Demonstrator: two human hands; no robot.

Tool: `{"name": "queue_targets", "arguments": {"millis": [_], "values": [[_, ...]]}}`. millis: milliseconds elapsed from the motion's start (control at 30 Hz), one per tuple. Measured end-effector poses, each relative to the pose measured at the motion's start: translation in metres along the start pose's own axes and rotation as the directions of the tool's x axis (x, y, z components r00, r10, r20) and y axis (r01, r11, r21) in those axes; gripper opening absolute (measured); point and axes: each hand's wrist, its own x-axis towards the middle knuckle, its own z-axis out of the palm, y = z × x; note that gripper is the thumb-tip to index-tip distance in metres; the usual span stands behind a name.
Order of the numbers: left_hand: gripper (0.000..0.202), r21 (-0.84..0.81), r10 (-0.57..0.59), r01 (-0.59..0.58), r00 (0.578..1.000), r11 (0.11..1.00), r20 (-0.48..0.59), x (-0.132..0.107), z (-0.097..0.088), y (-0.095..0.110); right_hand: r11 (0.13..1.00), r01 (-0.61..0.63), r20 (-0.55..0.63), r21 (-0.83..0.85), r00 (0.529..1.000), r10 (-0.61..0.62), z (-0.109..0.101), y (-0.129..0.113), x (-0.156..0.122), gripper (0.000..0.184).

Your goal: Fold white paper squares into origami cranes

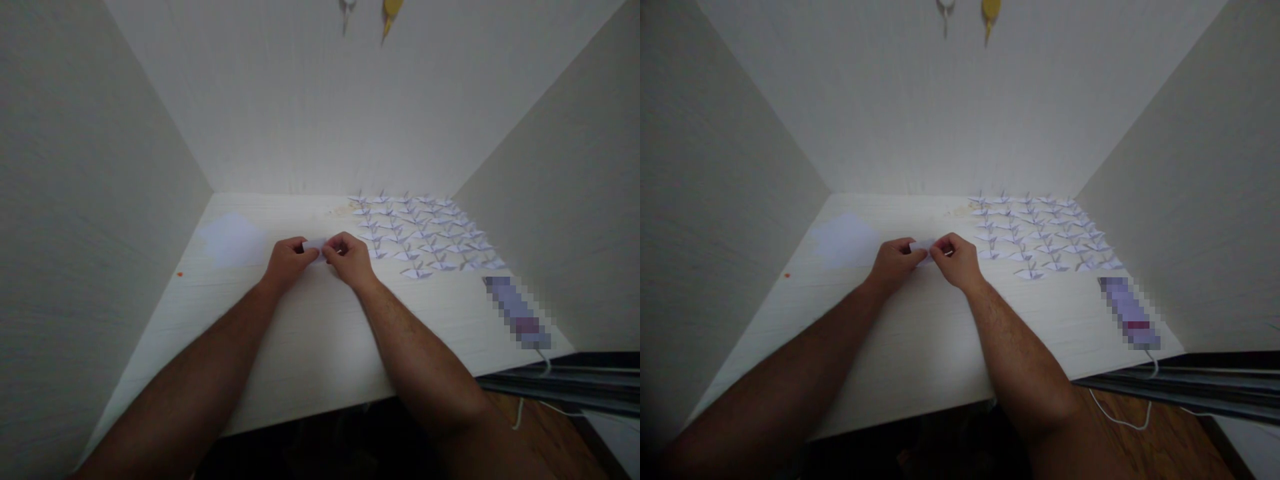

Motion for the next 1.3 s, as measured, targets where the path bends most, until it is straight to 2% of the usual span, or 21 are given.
{"name": "queue_targets", "arguments": {"millis": [167,500,867,967,1067,1167,1300], "values": [[0.018,-0.017,-0.009,0.009,1.0,1.0,0.016,-0.0008,-0.0002,-0.0002,0.999,-0.038,0.006,0.008,0.999,0.038,-0.0002,0.0019,0.0025,0.014],[0.016,0.006,0.007,-0.007,0.999,1.0,0.042,-0.0013,-0.0003,0.0037,0.997,-0.021,0.006,-0.072,1.0,0.022,-0.001,-0.0026,0.0004,0.014],[0.015,0.024,0.005,-0.005,1.0,1.0,0.026,-0.0002,0.0008,0.0025,0.998,-0.009,0.03,-0.063,0.999,0.01,0.0005,-0.0034,-0.0006,0.012],[0.017,-0.011,-0.02,0.02,1.0,1.0,0.01,-0.0004,0.0003,0.0029,0.997,-0.057,0.011,0.06,0.998,0.056,0.0032,-0.0024,0.0001,0.014],[0.018,-0.087,-0.053,0.053,0.999,0.995,0.002,0.0002,-0.0001,0.0019,0.972,-0.169,0.074,0.163,0.985,0.159,0.0048,-0.0026,0.0007,0.022],[0.019,-0.111,-0.055,0.056,0.998,0.992,0.012,0.0012,-0.0002,0.0,0.964,-0.225,0.125,0.14,0.97,0.208,0.0041,-0.005,0.0003,0.02],[0.019,-0.096,-0.031,0.034,0.999,0.995,0.026,0.0022,-0.0005,-0.0025,0.968,-0.218,0.112,0.122,0.972,0.205,0.0026,-0.008,-0.0009,0.019]]}}
